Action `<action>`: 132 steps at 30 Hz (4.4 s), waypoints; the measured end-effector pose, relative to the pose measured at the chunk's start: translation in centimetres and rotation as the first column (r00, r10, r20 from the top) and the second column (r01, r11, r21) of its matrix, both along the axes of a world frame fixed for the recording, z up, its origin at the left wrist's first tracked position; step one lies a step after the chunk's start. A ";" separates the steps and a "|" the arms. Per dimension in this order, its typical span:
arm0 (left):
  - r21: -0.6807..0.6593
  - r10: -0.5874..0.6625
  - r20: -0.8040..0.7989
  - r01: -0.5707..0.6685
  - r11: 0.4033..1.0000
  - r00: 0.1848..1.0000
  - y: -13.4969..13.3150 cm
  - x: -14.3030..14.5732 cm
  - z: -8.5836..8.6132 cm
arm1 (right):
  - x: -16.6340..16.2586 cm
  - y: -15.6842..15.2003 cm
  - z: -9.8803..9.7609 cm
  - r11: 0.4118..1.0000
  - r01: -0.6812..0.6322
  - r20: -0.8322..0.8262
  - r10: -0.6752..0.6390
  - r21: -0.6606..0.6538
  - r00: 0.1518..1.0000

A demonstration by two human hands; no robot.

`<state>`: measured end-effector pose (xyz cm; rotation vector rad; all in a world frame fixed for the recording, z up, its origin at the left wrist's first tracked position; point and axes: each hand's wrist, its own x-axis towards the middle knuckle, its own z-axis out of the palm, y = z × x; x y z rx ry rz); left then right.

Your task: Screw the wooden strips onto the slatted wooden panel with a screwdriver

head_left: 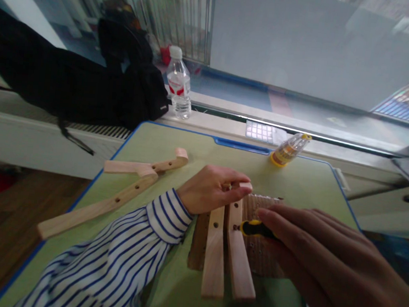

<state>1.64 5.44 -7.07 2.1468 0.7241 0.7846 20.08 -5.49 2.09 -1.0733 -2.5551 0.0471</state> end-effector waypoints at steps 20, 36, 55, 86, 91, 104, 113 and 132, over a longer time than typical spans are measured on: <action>-0.094 -0.081 0.027 0.083 0.992 0.996 0.4 -0.3 0.0 | -0.1 0.3 -0.1 1.000 -0.013 0.042 0.013 0.007 0.999; 0.279 0.048 -0.038 -0.035 0.960 0.998 0.1 -1.7 2.6 | -0.7 0.3 0.4 0.998 -0.019 0.002 0.020 -0.059 1.000; 0.017 -0.157 -0.218 0.165 0.986 0.963 -3.9 -1.5 5.2 | -0.9 0.8 1.1 0.990 0.032 0.096 -0.018 -0.139 0.995; 0.002 -0.261 -0.202 0.267 0.964 0.944 -3.2 -1.7 5.3 | -1.2 0.6 1.0 0.996 0.063 0.100 -0.057 -0.060 0.993; -0.015 -0.227 -0.237 0.230 0.973 0.945 -3.4 -1.4 6.2 | -0.8 0.6 0.9 0.996 0.064 0.102 -0.057 -0.064 0.993; 0.001 -0.146 -0.326 0.155 0.988 0.934 -3.7 -0.8 6.7 | -0.9 0.9 1.4 0.989 0.091 0.119 -0.077 -0.120 0.990; -0.033 -0.233 -0.284 0.233 0.972 0.930 -3.4 -0.9 6.5 | -1.1 0.8 1.5 0.989 0.105 0.132 -0.090 -0.107 0.987; -0.012 -0.173 -0.288 0.177 0.984 0.942 -3.6 -1.4 6.8 | -0.8 0.7 2.5 0.988 0.001 0.034 0.005 -0.157 0.999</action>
